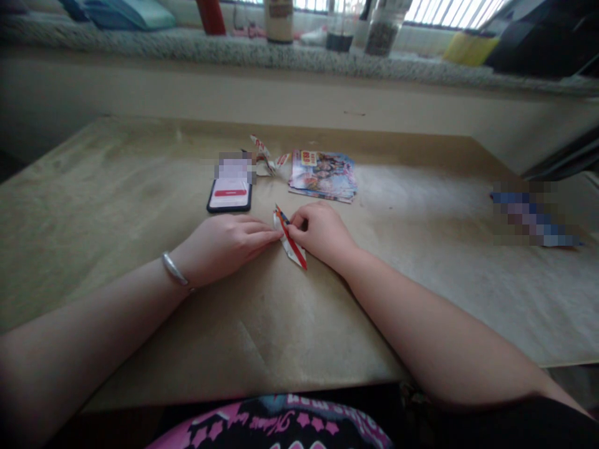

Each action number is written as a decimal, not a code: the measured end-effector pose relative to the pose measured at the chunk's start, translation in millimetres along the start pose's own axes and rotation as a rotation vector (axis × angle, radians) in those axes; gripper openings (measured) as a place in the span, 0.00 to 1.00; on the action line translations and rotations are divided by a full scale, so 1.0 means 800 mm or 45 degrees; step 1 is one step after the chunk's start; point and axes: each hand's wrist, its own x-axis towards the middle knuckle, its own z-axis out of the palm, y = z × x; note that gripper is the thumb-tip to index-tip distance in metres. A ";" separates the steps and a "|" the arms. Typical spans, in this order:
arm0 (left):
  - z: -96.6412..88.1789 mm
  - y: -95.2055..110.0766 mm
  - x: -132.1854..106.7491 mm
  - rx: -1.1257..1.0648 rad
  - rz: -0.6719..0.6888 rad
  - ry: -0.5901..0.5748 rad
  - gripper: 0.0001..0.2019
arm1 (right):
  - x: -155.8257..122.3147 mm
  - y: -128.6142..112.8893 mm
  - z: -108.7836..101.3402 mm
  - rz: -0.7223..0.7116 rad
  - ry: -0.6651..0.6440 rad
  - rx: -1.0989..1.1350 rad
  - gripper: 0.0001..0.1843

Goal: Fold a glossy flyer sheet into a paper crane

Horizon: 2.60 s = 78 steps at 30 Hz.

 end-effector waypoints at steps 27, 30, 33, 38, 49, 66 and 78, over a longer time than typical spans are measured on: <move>-0.002 0.017 0.003 -0.051 -0.094 0.045 0.13 | 0.001 -0.004 0.005 -0.076 0.037 -0.107 0.09; -0.001 0.016 0.002 -0.088 -0.088 0.055 0.13 | 0.000 -0.003 0.005 -0.063 0.038 -0.075 0.09; 0.000 0.015 0.002 -0.107 -0.070 0.056 0.13 | -0.001 -0.002 0.005 -0.043 0.054 -0.061 0.08; 0.001 0.014 0.003 -0.120 -0.050 0.053 0.12 | -0.005 -0.003 0.001 -0.034 0.078 -0.113 0.02; 0.007 0.010 0.002 -0.173 -0.008 0.040 0.13 | -0.011 -0.009 -0.014 -0.193 -0.080 -0.347 0.08; 0.006 0.003 0.003 -0.279 -0.037 -0.032 0.15 | -0.018 -0.014 -0.019 -0.195 0.040 -0.582 0.09; 0.017 0.005 -0.002 -0.397 -0.170 -0.158 0.16 | -0.003 0.018 -0.015 -0.210 -0.013 -0.047 0.05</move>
